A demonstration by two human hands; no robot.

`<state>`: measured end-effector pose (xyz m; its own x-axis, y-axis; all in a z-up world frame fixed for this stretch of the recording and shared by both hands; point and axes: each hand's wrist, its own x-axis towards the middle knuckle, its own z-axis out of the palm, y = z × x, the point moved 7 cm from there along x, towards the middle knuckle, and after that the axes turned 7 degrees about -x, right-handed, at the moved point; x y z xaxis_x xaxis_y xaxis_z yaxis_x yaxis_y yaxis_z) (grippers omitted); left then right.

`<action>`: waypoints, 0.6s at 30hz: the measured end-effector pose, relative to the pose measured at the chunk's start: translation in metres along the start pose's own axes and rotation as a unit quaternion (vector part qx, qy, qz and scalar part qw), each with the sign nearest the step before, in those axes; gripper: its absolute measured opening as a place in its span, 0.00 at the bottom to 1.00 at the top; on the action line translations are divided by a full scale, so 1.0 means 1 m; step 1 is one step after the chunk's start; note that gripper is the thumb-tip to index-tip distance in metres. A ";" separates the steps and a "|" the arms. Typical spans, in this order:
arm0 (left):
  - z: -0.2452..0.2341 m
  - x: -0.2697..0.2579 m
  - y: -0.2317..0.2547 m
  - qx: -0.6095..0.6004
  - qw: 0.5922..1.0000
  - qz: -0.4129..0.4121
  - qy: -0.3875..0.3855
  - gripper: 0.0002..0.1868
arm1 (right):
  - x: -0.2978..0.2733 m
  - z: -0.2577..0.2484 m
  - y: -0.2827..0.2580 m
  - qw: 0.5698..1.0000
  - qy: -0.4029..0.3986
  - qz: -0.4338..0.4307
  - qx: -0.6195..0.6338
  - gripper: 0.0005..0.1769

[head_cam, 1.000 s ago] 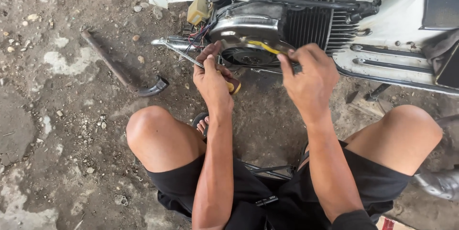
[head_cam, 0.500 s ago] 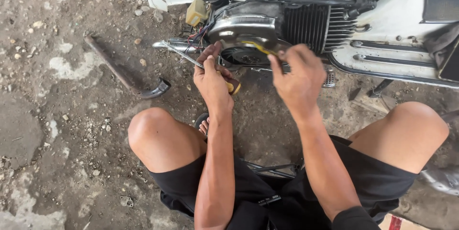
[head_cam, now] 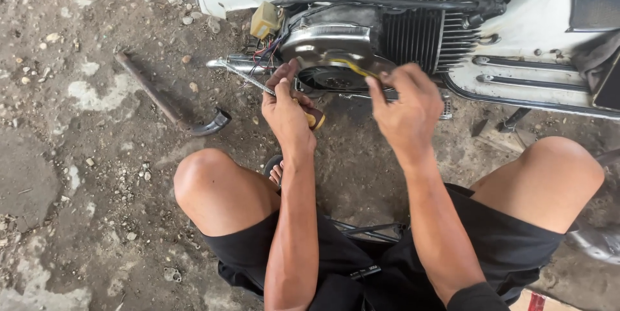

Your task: The person is cleaning the motorcycle engine using a yellow brush and a screwdriver. They are scrubbing the engine components while sitting on the ground.

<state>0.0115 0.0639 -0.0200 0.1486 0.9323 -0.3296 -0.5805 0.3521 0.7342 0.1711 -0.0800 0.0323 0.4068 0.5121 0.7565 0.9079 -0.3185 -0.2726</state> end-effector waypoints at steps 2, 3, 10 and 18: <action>-0.003 0.003 -0.001 -0.004 1.000 -0.001 0.005 0.16 | 0.002 -0.016 -0.004 1.000 -0.001 0.006 -0.011 0.12; -0.004 0.004 -0.003 -0.007 1.000 -0.002 0.008 0.15 | 0.003 -0.024 -0.005 1.000 -0.002 0.014 -0.023 0.13; -0.001 0.002 -0.001 -0.005 1.000 0.000 -0.001 0.16 | 0.003 -0.002 -0.009 1.000 0.013 -0.007 -0.011 0.14; -0.002 0.001 0.003 0.002 1.000 0.002 0.001 0.16 | 0.010 -0.001 -0.028 1.000 0.005 -0.002 -0.028 0.13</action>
<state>0.0085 0.0652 -0.0194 0.1443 0.9339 -0.3271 -0.5783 0.3478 0.7380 0.1496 -0.0662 0.0481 0.4026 0.5054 0.7632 0.9020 -0.3610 -0.2367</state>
